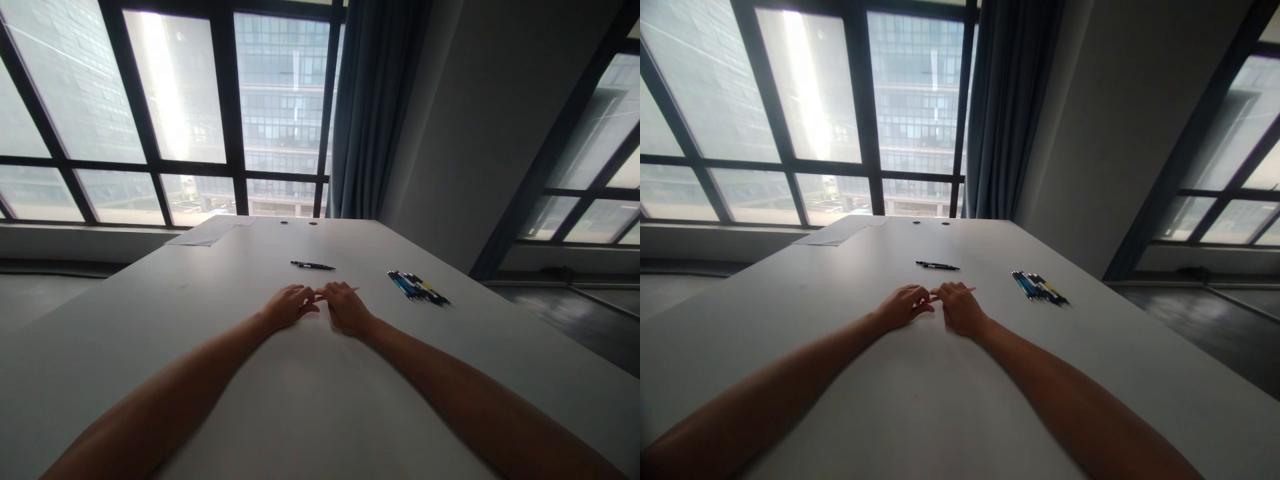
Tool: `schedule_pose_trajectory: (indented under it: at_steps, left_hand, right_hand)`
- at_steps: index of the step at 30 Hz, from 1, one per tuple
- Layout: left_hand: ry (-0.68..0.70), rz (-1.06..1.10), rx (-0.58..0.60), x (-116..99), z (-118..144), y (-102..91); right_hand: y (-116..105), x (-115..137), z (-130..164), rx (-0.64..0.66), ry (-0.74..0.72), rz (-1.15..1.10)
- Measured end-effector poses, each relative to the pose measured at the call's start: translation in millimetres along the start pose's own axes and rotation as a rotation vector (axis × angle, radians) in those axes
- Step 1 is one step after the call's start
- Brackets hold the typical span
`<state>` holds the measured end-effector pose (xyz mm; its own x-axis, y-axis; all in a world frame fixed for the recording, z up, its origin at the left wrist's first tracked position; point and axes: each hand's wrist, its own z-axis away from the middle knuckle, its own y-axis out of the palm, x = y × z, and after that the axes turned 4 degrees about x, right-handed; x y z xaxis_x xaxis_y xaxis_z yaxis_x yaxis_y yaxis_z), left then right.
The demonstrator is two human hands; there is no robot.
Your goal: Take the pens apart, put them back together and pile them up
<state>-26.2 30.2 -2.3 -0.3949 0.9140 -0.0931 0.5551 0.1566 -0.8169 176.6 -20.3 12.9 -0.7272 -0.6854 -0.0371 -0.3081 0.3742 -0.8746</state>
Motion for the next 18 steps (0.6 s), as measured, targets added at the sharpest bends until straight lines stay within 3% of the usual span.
schedule_pose_trajectory:
  at_steps: [8, 18]
  left_hand:
    - [-0.282, -0.132, 0.062, -3.1, -0.8, -2.5]
    - [-0.291, -0.104, 0.074, -7.0, -3.0, -5.7]
  right_hand:
    - [-3.2, -5.0, 3.4, -0.070, 0.048, 0.099]
    - [-4.3, -0.6, 2.1, -0.071, -0.034, 0.026]
